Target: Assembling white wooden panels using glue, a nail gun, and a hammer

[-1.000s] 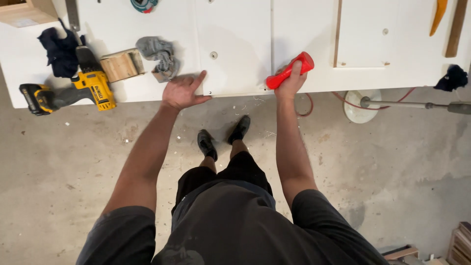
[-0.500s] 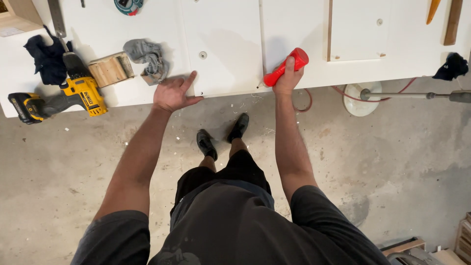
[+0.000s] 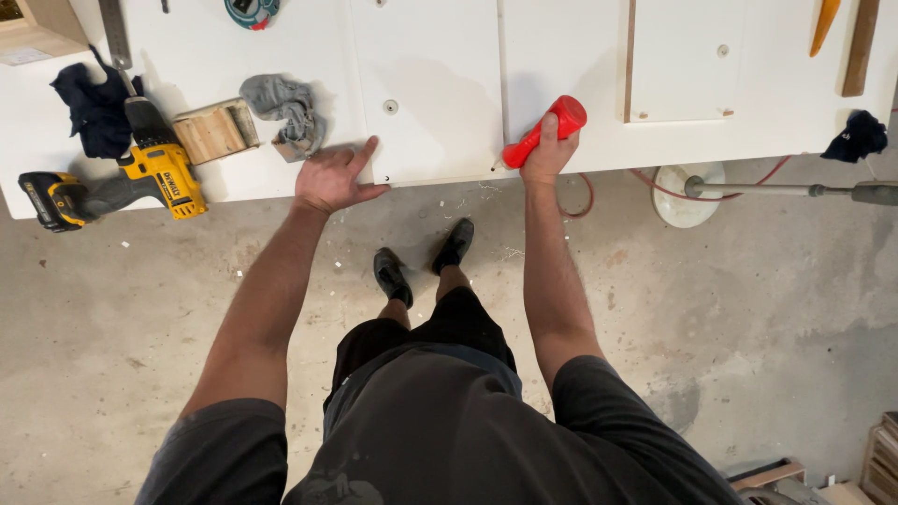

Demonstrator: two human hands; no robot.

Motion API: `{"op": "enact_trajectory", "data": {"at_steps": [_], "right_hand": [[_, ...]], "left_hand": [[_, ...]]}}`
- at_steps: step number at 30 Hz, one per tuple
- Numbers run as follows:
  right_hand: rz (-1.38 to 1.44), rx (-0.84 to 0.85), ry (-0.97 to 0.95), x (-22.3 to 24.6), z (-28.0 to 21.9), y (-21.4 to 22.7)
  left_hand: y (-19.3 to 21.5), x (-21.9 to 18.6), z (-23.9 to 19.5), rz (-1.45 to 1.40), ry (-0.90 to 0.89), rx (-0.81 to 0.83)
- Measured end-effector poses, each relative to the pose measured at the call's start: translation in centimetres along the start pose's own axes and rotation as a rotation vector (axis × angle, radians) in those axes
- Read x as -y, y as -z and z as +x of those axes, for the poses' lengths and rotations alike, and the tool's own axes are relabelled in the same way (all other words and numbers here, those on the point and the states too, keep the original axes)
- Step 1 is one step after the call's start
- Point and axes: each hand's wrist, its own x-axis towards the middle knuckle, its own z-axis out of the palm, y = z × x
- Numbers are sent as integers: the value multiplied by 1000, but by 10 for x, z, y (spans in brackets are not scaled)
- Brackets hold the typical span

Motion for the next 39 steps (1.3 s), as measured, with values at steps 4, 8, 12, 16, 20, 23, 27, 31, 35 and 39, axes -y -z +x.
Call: {"op": "enact_trajectory", "data": {"at_steps": [4,8,12,16,20,23,27,31,35,39], "right_hand": [[-15,31,40,-10,0,3],[-32,71,56,-16,5,10],[-107,116,95,-42,16,21],[-120,146,135,-62,22,29],[-132,179,168,-82,32,39],[-129,189,177,-91,34,42],[-181,230,233,-77,28,36],[-169,386,295,-41,13,21],[-211,466,295,11,-2,7],[66,113,-86,92,-22,-41]], "left_hand": [[-2,-1,-1,6,2,-7],[-1,-2,-2,-2,3,-2],[-3,-1,-3,12,-1,5],[0,-1,-2,13,5,5],[0,-1,0,15,2,7],[0,-2,-1,5,8,12],[-3,-1,-2,-4,10,11],[-3,-1,-3,3,17,2],[-1,-2,-1,16,20,11],[-1,-5,-3,-24,51,70]]}}
